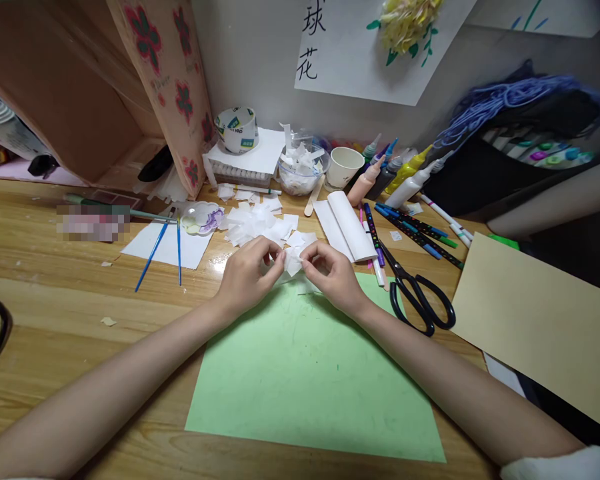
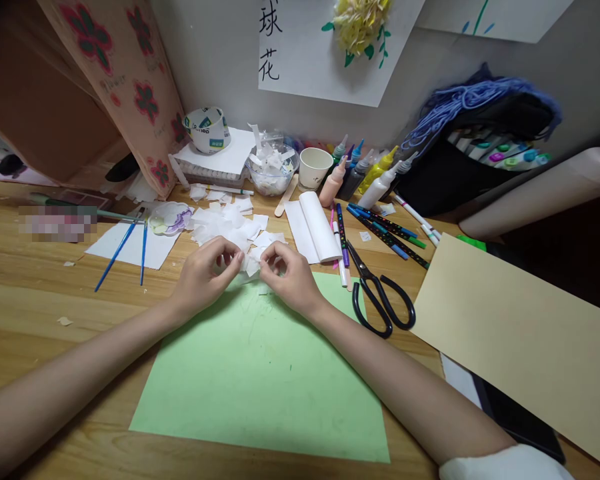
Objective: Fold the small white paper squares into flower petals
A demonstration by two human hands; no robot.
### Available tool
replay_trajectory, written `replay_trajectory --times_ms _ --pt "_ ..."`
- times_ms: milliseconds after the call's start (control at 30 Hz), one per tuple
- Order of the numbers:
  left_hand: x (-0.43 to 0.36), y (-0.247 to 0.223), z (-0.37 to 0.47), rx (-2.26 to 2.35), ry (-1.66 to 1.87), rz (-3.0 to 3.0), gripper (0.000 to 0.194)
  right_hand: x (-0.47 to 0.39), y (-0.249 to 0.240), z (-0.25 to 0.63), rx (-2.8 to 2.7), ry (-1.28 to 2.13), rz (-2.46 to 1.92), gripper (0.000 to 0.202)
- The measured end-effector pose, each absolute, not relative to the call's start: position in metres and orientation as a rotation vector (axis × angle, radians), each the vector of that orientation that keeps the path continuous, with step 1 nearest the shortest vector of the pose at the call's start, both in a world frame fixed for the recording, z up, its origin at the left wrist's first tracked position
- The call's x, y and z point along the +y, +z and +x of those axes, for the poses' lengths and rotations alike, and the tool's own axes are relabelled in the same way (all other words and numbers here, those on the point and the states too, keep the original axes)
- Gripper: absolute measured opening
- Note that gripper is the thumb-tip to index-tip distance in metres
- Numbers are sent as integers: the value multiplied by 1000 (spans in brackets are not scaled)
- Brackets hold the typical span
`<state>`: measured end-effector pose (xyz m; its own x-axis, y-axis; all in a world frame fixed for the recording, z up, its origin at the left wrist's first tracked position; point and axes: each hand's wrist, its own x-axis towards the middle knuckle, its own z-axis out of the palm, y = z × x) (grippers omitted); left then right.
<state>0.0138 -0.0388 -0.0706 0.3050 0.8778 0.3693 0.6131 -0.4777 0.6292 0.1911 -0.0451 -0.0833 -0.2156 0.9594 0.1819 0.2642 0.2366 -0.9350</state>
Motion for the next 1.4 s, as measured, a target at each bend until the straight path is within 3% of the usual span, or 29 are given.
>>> replay_trajectory --times_ms 533,867,1233,1400 --pt "-39 -71 15 1322 880 2323 24 -44 -83 192 -1644 1079 -1115 7" --pt "-38 -74 13 1257 804 2325 14 -46 -81 189 -1737 1055 -1207 19" --pt "-37 -72 13 1180 723 2203 26 -50 -76 187 -1996 825 -1193 5" --pt "-36 -72 13 1169 644 2237 29 -47 -78 189 -1923 885 -1236 16"
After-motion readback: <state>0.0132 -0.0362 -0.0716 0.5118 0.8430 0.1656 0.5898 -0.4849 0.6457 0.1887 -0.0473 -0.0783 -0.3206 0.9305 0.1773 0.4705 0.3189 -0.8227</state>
